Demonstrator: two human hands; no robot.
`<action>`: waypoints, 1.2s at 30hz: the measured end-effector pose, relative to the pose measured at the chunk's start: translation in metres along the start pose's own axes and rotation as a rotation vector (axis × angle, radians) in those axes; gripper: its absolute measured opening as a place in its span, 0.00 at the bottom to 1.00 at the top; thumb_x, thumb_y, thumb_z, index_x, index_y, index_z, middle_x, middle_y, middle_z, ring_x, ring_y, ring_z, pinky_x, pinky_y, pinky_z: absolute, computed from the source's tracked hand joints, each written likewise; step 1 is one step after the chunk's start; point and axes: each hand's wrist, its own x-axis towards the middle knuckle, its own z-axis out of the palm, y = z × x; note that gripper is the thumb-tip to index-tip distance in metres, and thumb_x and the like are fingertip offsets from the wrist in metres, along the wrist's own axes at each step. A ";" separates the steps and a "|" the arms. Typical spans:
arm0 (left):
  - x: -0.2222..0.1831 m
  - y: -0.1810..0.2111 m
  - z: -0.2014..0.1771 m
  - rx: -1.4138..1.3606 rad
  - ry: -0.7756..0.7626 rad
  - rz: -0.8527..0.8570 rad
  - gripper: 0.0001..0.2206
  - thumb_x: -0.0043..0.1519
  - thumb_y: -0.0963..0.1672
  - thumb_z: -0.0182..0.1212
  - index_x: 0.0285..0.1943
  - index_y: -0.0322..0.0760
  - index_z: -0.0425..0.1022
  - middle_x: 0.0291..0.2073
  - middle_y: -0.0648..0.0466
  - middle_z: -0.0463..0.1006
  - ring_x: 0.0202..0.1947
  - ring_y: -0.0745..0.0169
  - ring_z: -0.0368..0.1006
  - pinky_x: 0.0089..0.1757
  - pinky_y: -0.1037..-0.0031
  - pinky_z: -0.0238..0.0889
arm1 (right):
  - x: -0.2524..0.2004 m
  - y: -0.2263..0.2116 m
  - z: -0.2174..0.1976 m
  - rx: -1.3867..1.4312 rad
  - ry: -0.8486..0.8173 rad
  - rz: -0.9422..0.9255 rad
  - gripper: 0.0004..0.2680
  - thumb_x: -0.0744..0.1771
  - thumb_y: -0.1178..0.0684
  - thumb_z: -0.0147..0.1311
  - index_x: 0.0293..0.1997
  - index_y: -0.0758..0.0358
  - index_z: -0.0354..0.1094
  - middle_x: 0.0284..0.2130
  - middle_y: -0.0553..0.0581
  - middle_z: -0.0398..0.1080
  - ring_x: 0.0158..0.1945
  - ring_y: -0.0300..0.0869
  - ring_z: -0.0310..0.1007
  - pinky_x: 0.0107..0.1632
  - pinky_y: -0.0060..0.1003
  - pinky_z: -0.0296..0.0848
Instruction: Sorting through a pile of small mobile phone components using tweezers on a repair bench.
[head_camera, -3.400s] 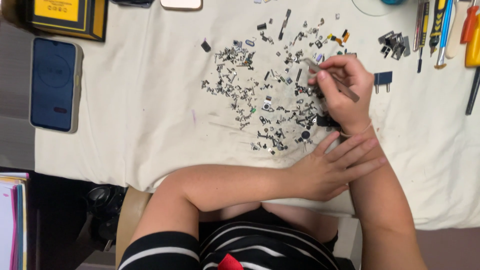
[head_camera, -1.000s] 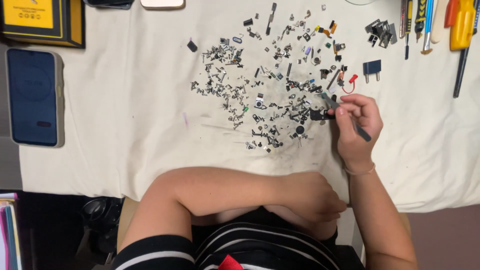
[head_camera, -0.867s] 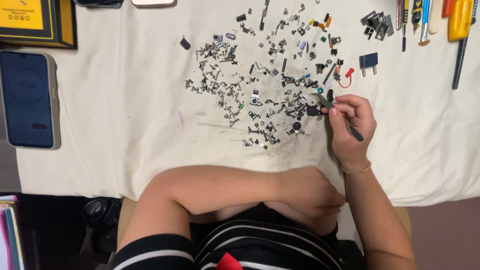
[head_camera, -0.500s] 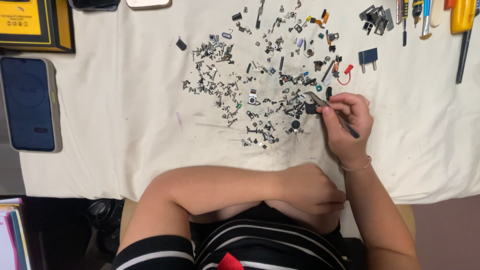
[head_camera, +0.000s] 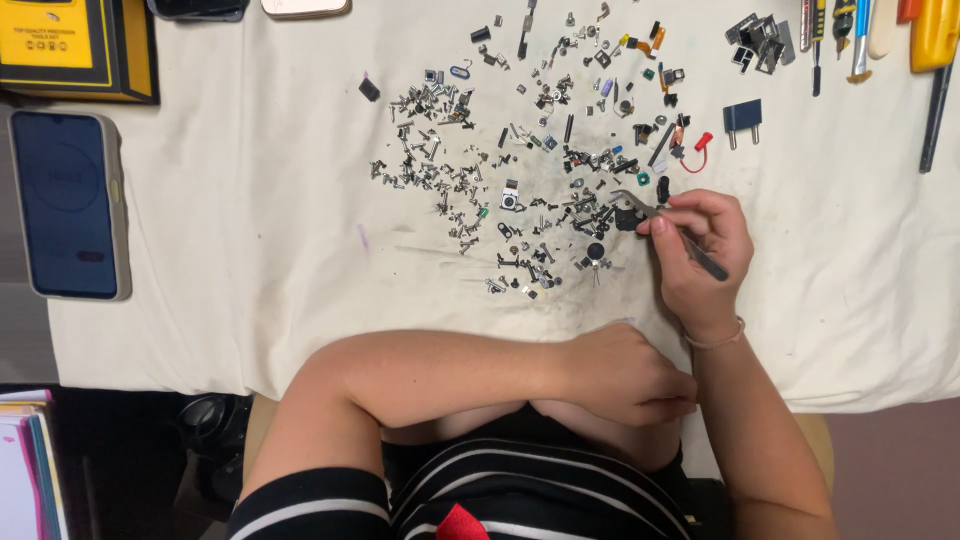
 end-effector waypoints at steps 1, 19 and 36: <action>0.000 0.000 0.000 0.000 -0.001 -0.001 0.14 0.66 0.51 0.45 0.30 0.46 0.69 0.18 0.58 0.75 0.22 0.55 0.77 0.26 0.66 0.70 | 0.000 0.002 -0.001 0.001 0.001 0.001 0.06 0.71 0.66 0.53 0.51 0.73 0.61 0.32 0.67 0.76 0.38 0.44 0.78 0.48 0.32 0.76; 0.000 -0.002 -0.001 -0.063 0.007 -0.010 0.13 0.66 0.50 0.46 0.30 0.47 0.67 0.16 0.60 0.71 0.21 0.56 0.75 0.26 0.67 0.69 | -0.003 0.002 0.000 -0.067 0.082 -0.027 0.08 0.70 0.64 0.54 0.52 0.72 0.60 0.26 0.62 0.73 0.32 0.41 0.72 0.46 0.33 0.72; -0.004 -0.001 0.013 0.043 -0.017 -0.085 0.12 0.64 0.49 0.45 0.28 0.44 0.62 0.23 0.55 0.77 0.26 0.45 0.72 0.30 0.55 0.61 | 0.127 -0.049 0.082 -0.262 -0.083 -0.330 0.04 0.72 0.59 0.52 0.51 0.63 0.67 0.35 0.53 0.77 0.46 0.42 0.71 0.61 0.44 0.54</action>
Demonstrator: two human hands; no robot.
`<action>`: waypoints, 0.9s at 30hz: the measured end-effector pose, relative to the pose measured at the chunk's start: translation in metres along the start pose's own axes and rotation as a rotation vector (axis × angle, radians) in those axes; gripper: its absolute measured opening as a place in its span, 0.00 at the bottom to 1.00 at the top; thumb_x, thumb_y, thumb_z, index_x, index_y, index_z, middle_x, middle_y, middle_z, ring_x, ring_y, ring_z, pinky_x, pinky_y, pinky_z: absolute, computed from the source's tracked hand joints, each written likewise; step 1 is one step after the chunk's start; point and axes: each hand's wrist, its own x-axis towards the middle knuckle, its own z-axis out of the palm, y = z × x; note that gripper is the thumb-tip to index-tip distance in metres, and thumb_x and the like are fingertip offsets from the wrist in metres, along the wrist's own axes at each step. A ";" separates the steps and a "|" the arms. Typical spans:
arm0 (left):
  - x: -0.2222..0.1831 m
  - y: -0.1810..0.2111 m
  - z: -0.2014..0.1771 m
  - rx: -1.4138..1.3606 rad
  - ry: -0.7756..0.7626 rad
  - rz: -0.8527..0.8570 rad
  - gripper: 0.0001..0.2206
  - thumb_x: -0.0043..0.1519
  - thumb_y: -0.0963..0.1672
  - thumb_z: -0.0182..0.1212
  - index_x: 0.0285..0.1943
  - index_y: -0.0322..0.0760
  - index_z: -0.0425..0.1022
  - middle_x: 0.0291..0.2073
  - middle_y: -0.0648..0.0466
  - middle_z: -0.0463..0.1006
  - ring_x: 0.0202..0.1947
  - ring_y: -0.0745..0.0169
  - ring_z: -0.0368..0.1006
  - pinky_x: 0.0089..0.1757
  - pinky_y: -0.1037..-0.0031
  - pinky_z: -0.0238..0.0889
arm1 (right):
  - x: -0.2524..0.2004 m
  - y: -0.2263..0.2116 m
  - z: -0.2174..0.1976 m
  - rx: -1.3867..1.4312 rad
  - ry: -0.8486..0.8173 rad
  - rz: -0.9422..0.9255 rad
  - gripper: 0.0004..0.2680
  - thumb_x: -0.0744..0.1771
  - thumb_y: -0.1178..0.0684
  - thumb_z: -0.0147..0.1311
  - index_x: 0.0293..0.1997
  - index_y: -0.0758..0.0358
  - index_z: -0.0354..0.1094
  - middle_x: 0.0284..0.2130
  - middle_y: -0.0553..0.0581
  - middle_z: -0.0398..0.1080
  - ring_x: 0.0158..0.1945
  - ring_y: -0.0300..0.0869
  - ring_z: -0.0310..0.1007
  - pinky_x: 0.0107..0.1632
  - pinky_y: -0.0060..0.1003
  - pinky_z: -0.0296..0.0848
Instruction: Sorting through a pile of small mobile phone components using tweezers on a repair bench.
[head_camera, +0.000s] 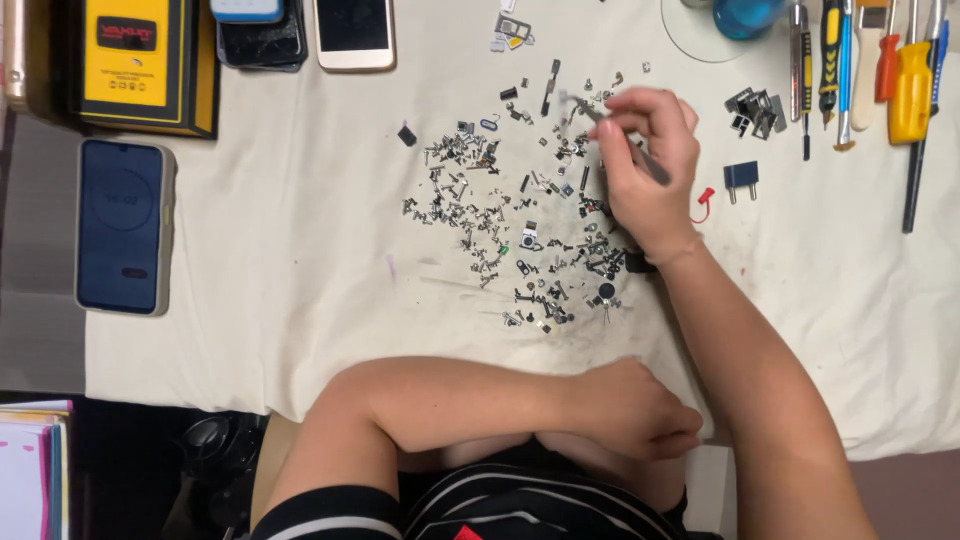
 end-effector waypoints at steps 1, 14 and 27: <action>0.001 0.002 -0.001 0.006 0.007 -0.005 0.12 0.64 0.49 0.45 0.28 0.44 0.62 0.23 0.55 0.77 0.26 0.45 0.72 0.30 0.55 0.61 | 0.012 0.005 0.011 0.006 -0.004 -0.007 0.04 0.72 0.59 0.52 0.51 0.63 0.67 0.35 0.53 0.77 0.46 0.42 0.71 0.61 0.44 0.54; 0.004 0.007 -0.022 -0.036 -0.336 -0.166 0.12 0.59 0.50 0.43 0.48 0.58 0.69 0.35 0.58 0.82 0.33 0.53 0.76 0.42 0.64 0.68 | 0.043 0.018 0.018 0.014 -0.021 -0.021 0.05 0.73 0.61 0.50 0.55 0.68 0.67 0.45 0.60 0.74 0.46 0.45 0.76 0.58 0.45 0.63; 0.001 -0.007 0.007 0.033 -0.133 -0.015 0.10 0.62 0.49 0.44 0.35 0.47 0.71 0.27 0.57 0.81 0.27 0.46 0.75 0.30 0.54 0.64 | -0.132 0.032 -0.072 0.309 0.339 0.388 0.04 0.73 0.63 0.46 0.49 0.75 0.65 0.31 0.67 0.67 0.32 0.45 0.71 0.37 0.35 0.75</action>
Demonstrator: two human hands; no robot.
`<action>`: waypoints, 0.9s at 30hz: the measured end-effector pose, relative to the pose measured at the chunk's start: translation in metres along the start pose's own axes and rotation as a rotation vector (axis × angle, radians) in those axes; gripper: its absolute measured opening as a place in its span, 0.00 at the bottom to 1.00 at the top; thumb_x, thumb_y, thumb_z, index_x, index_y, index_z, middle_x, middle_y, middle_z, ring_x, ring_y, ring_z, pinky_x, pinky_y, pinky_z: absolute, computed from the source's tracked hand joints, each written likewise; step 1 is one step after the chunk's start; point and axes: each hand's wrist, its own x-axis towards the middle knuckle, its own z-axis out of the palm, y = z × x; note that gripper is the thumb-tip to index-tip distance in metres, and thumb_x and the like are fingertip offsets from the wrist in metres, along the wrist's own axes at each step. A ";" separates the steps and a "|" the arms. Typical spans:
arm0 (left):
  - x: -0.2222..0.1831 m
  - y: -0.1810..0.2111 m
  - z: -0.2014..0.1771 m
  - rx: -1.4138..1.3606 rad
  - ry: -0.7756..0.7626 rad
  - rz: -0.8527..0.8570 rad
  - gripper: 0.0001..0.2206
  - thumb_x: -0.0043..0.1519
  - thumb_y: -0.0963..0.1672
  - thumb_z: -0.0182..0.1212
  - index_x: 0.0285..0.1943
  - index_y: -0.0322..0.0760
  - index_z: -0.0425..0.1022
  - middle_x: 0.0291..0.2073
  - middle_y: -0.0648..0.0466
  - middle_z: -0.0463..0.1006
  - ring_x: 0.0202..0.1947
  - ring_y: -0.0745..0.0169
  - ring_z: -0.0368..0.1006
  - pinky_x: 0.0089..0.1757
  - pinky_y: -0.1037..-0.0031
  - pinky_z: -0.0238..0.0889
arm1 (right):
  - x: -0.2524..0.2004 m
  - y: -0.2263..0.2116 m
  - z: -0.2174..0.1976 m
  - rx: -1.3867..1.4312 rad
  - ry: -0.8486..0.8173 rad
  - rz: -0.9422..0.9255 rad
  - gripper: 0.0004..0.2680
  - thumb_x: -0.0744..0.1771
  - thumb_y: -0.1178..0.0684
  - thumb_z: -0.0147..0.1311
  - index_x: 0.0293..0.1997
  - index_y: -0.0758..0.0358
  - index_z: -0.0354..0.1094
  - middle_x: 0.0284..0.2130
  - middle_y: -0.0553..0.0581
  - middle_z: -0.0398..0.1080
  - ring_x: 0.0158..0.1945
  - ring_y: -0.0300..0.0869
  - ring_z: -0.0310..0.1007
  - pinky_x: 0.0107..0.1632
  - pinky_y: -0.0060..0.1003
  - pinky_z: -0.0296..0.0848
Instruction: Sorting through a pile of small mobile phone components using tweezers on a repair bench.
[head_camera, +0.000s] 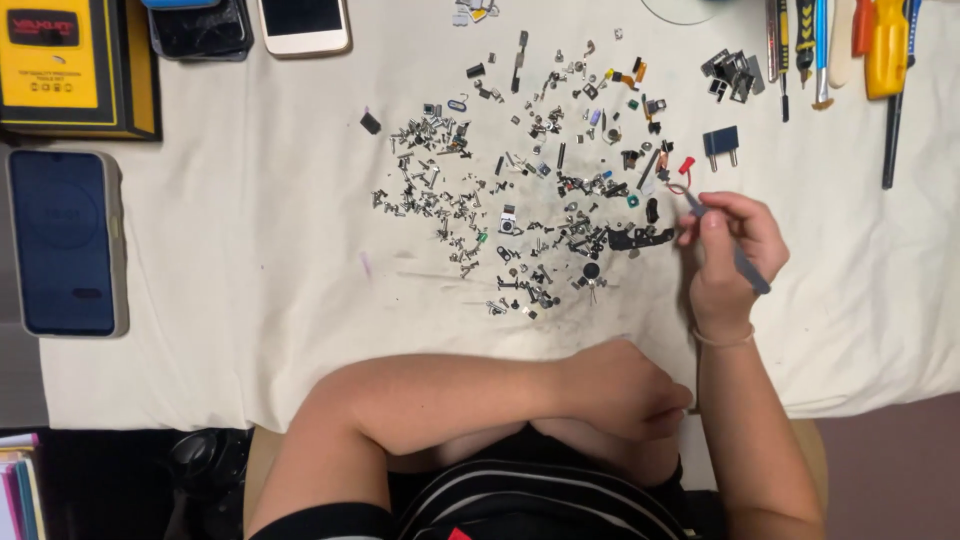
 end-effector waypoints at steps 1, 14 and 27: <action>0.000 -0.001 0.002 0.000 -0.005 0.006 0.10 0.62 0.49 0.44 0.35 0.47 0.71 0.27 0.57 0.81 0.27 0.46 0.75 0.30 0.54 0.64 | -0.004 0.005 -0.003 -0.002 0.007 -0.001 0.04 0.73 0.63 0.46 0.49 0.75 0.65 0.31 0.67 0.67 0.32 0.45 0.71 0.37 0.35 0.75; 0.001 -0.002 -0.005 0.002 0.056 0.094 0.13 0.61 0.50 0.47 0.24 0.47 0.65 0.14 0.62 0.67 0.17 0.60 0.70 0.23 0.71 0.65 | -0.010 0.012 -0.008 -0.145 0.025 -0.001 0.06 0.70 0.64 0.48 0.51 0.69 0.64 0.25 0.62 0.70 0.23 0.39 0.62 0.33 0.31 0.64; 0.001 0.004 -0.017 -0.004 0.021 0.068 0.14 0.63 0.49 0.45 0.28 0.43 0.72 0.17 0.58 0.73 0.21 0.57 0.75 0.26 0.68 0.70 | -0.009 0.024 -0.014 -0.136 0.119 -0.052 0.07 0.69 0.62 0.48 0.52 0.66 0.61 0.23 0.60 0.68 0.22 0.38 0.59 0.31 0.28 0.60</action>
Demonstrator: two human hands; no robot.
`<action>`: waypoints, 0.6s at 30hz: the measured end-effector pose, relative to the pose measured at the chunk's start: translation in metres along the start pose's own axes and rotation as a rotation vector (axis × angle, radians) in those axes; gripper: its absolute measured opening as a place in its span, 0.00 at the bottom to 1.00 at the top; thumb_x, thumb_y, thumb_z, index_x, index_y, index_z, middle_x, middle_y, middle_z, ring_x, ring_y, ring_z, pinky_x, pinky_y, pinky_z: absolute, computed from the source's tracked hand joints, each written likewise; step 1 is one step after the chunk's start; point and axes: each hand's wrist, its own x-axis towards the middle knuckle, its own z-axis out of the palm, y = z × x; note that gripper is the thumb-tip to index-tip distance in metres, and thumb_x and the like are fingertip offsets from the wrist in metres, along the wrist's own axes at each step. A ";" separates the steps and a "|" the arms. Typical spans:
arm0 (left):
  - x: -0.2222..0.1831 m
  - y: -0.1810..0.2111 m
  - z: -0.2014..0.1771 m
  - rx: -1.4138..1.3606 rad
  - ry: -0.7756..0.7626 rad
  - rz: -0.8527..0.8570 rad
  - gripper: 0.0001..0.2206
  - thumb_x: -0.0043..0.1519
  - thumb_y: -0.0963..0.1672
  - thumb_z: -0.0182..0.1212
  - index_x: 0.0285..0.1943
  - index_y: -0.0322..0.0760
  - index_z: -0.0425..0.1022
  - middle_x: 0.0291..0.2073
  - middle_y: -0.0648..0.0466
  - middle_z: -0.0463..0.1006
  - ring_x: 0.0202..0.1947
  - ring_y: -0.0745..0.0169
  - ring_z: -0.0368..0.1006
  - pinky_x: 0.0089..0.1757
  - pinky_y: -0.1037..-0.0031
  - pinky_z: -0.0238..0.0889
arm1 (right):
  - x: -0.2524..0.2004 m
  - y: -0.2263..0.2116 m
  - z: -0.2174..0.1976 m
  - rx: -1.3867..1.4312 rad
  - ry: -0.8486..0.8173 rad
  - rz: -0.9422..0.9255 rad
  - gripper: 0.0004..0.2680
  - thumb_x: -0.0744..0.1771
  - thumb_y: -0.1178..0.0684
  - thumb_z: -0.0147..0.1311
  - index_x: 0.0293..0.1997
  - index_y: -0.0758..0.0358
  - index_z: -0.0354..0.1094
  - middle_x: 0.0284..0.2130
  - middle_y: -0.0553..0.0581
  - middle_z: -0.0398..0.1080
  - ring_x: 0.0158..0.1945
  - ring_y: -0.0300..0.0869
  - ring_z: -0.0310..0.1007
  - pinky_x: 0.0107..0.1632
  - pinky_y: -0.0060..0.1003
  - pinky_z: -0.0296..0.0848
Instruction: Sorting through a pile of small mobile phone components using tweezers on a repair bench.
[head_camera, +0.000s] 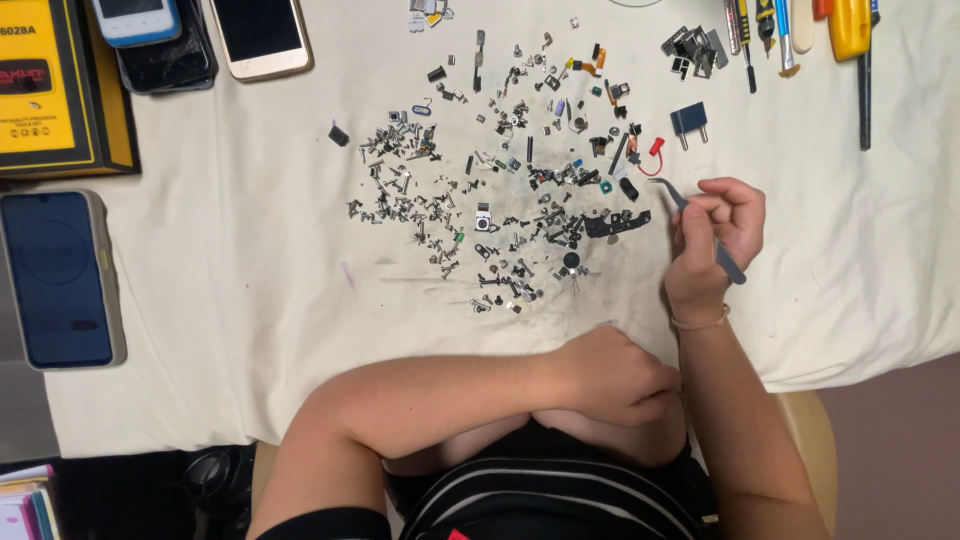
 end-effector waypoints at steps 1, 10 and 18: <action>0.000 0.000 0.001 0.001 0.000 0.000 0.14 0.63 0.49 0.45 0.28 0.43 0.72 0.17 0.58 0.73 0.21 0.57 0.75 0.26 0.68 0.70 | 0.001 -0.009 0.007 0.001 0.000 -0.001 0.07 0.69 0.62 0.48 0.52 0.66 0.61 0.23 0.60 0.68 0.22 0.38 0.59 0.31 0.28 0.60; 0.001 -0.005 0.009 0.032 -0.019 -0.006 0.13 0.63 0.50 0.46 0.30 0.44 0.72 0.18 0.58 0.74 0.21 0.57 0.75 0.26 0.66 0.71 | 0.006 -0.029 0.023 -0.038 -0.128 0.072 0.08 0.70 0.63 0.48 0.55 0.64 0.60 0.30 0.61 0.76 0.25 0.35 0.64 0.35 0.27 0.64; 0.003 -0.005 0.004 0.017 -0.015 0.007 0.14 0.63 0.50 0.45 0.28 0.44 0.70 0.17 0.58 0.73 0.20 0.57 0.75 0.26 0.67 0.70 | 0.005 -0.022 0.019 -0.010 -0.138 0.035 0.07 0.71 0.64 0.48 0.55 0.64 0.60 0.32 0.63 0.77 0.21 0.36 0.60 0.43 0.29 0.65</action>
